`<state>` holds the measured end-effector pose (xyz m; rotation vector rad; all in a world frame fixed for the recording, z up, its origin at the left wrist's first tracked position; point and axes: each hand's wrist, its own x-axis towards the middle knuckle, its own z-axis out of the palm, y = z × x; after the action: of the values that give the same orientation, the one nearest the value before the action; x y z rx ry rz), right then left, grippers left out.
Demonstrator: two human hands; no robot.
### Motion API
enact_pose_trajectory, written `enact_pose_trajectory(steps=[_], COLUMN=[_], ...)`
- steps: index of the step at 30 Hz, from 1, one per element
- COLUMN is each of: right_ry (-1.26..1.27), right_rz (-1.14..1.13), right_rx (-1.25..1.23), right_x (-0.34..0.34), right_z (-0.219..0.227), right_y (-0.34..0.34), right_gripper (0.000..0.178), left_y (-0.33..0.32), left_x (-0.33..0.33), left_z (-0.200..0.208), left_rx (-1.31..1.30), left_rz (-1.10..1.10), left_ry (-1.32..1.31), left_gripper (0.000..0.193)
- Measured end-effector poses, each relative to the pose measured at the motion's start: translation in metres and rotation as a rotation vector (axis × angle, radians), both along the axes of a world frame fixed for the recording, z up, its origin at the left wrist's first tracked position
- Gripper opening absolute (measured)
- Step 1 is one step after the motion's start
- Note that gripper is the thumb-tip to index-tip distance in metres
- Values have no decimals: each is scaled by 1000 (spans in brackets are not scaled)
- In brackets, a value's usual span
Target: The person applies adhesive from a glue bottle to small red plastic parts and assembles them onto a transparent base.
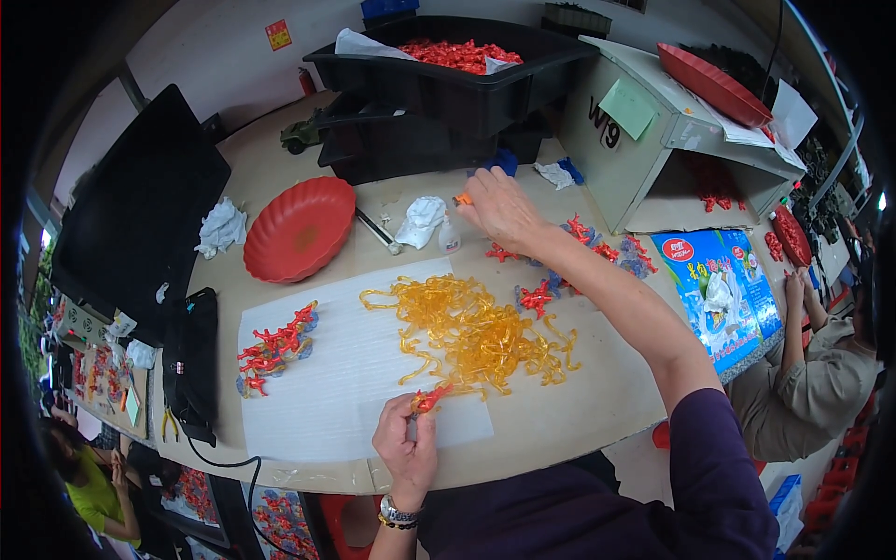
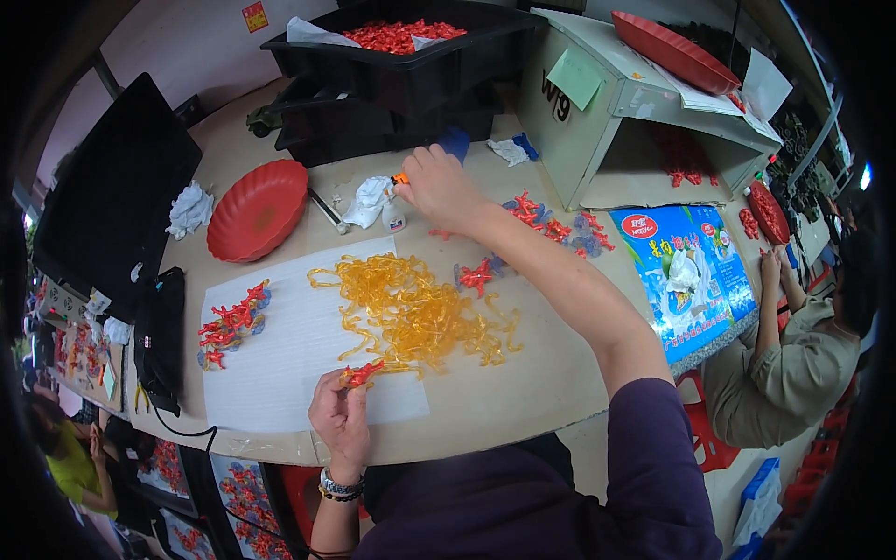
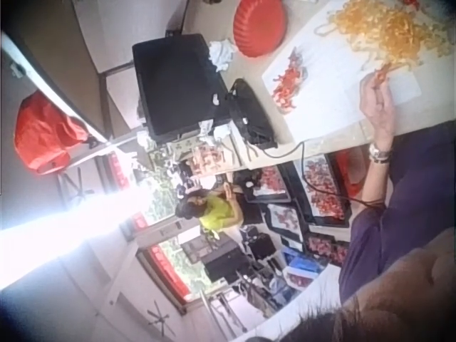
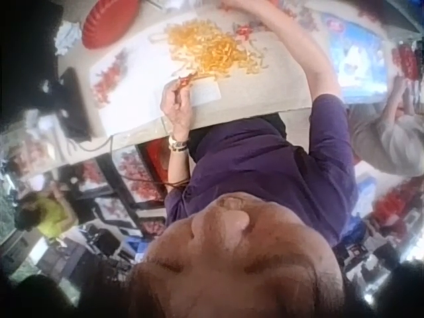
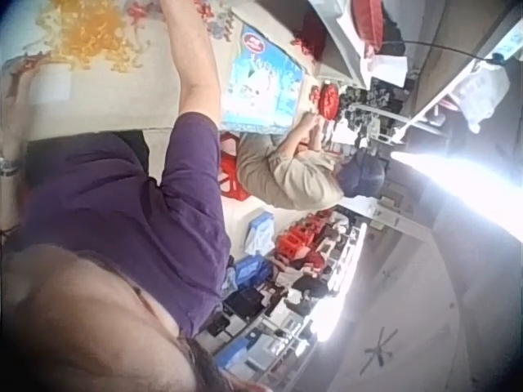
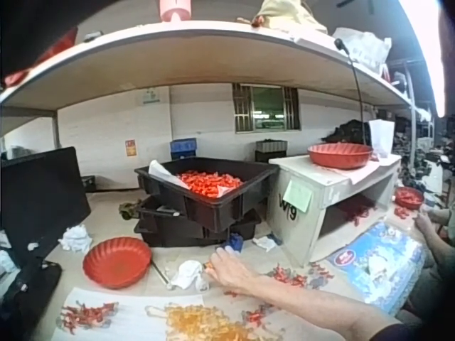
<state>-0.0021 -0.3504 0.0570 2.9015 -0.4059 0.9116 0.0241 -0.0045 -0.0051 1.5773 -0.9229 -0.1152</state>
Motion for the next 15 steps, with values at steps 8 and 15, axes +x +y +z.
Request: enact_pose_trajectory(steps=[8,15], right_ry=[15,43], right_rz=[-4,-29], right_rx=[8,17], right_x=[-1,-2], right_z=[2,6], right_y=[1,2], right_gripper=[27,29], left_y=[0,3], left_x=[0,3], left_z=[1,-4], left_rx=[3,20], left_rz=[-2,-55], left_ry=[-6,-26], left_gripper=[13,13])
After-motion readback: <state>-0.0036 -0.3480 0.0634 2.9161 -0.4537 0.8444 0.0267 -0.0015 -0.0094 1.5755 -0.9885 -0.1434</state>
